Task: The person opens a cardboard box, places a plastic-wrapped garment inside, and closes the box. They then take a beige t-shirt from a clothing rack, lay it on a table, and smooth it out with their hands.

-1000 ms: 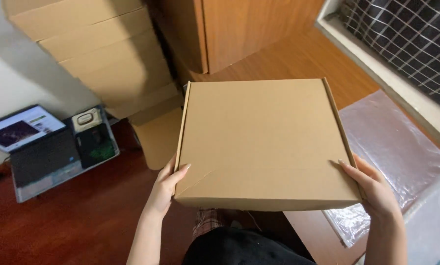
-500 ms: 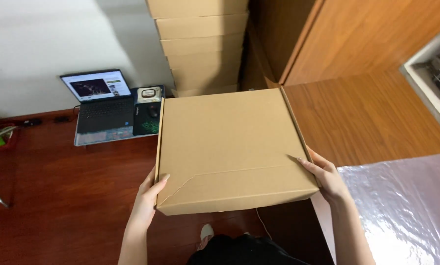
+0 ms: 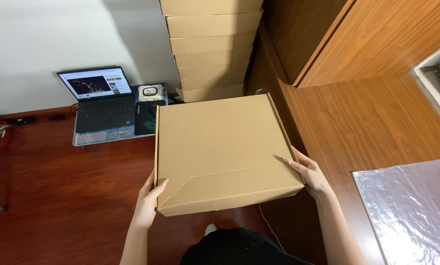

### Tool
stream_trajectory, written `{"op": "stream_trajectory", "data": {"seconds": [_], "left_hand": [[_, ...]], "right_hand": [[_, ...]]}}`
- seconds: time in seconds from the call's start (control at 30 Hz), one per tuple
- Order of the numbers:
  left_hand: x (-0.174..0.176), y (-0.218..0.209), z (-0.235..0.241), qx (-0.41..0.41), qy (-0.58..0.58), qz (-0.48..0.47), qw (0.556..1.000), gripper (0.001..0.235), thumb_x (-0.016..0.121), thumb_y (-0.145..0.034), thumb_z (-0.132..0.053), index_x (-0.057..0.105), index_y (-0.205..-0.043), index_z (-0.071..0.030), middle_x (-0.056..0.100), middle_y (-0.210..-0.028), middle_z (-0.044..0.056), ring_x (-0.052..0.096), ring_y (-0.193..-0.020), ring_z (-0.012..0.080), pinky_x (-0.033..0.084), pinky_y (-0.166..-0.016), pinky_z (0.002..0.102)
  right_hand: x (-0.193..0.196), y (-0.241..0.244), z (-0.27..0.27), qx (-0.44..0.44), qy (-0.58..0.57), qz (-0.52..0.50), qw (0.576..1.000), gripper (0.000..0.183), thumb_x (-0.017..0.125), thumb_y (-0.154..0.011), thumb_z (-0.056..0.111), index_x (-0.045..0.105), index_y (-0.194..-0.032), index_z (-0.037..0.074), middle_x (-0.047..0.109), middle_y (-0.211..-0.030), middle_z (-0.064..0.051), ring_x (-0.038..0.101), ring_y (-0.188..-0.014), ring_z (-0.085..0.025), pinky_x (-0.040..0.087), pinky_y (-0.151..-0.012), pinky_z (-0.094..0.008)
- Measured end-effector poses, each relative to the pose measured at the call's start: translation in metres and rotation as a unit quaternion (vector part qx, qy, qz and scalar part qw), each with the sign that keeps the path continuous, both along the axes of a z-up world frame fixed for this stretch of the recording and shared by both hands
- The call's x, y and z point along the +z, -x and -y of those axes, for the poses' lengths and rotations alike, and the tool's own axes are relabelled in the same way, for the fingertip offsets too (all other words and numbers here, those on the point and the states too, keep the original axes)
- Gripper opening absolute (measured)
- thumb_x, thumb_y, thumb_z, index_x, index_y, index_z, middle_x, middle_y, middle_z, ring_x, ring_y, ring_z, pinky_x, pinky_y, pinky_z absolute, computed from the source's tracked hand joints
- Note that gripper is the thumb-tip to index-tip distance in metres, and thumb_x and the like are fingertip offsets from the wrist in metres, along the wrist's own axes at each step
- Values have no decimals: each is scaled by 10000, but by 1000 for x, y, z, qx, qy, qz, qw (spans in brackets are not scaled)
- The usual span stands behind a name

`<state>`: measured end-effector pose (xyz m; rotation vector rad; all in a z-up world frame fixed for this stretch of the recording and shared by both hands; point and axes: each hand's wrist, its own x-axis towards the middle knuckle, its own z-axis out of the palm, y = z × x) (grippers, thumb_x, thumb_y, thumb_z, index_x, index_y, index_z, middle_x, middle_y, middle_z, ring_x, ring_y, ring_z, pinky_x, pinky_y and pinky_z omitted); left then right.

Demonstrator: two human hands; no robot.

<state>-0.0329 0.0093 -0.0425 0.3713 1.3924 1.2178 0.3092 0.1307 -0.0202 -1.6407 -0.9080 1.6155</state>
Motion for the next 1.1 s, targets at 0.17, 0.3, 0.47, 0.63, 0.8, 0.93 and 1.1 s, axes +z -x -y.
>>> {"op": "stream_trajectory", "data": {"seconds": [0.17,0.3,0.47,0.63,0.8,0.93,1.1], "left_hand": [[-20,14,-10,-1,-23,13,1000,634,508,-793,-91,408,-1419,-103,539,-1364,73,499,-1260,199,394,-1045,341],[-24,21,-25,0,-13,15,1000,622,503,-801,-82,414,-1416,-100,545,-1352,70,515,-1236,205,412,-1021,340],[-57,38,-60,25,17,4,1000,634,521,-795,-61,412,-1418,-95,543,-1344,80,515,-1230,211,412,-1028,337],[-96,49,-105,47,85,-9,995,659,562,-774,-64,416,-1416,-89,549,-1332,105,528,-1211,242,416,-1024,350],[-158,67,-167,84,85,19,993,640,590,-752,-5,482,-1383,-26,598,-1206,162,562,-1059,261,442,-902,359],[-198,81,-216,80,149,29,985,736,584,-750,-5,368,-1448,-93,517,-1353,142,534,-1136,291,443,-955,393],[-317,100,-267,81,115,42,989,715,602,-736,40,434,-1421,-71,561,-1293,153,547,-1075,265,450,-897,373]], "right_hand": [[-28,3,-12,15,-7,7,1000,572,568,-823,106,485,-1389,109,613,-1224,-76,590,-999,-190,481,-834,-303],[-44,15,-26,19,-12,-25,999,571,587,-801,97,501,-1365,71,616,-1222,-100,595,-1009,-201,486,-847,-307],[-111,14,-70,11,-3,-13,1000,659,611,-787,89,415,-1416,59,596,-1246,-110,593,-1002,-206,493,-848,-318],[-146,33,-116,28,6,-65,998,593,612,-788,79,489,-1367,62,607,-1247,-114,594,-1033,-206,490,-883,-315],[-191,47,-174,14,13,-99,995,641,646,-745,82,478,-1360,12,616,-1214,-197,588,-1052,-227,478,-926,-344],[-239,58,-216,10,95,-32,995,711,645,-745,157,416,-1416,101,539,-1334,-114,559,-1142,-223,467,-951,-326],[-302,76,-270,0,115,5,993,719,664,-727,146,434,-1403,70,513,-1397,-96,529,-1214,-210,427,-996,-311]]}}
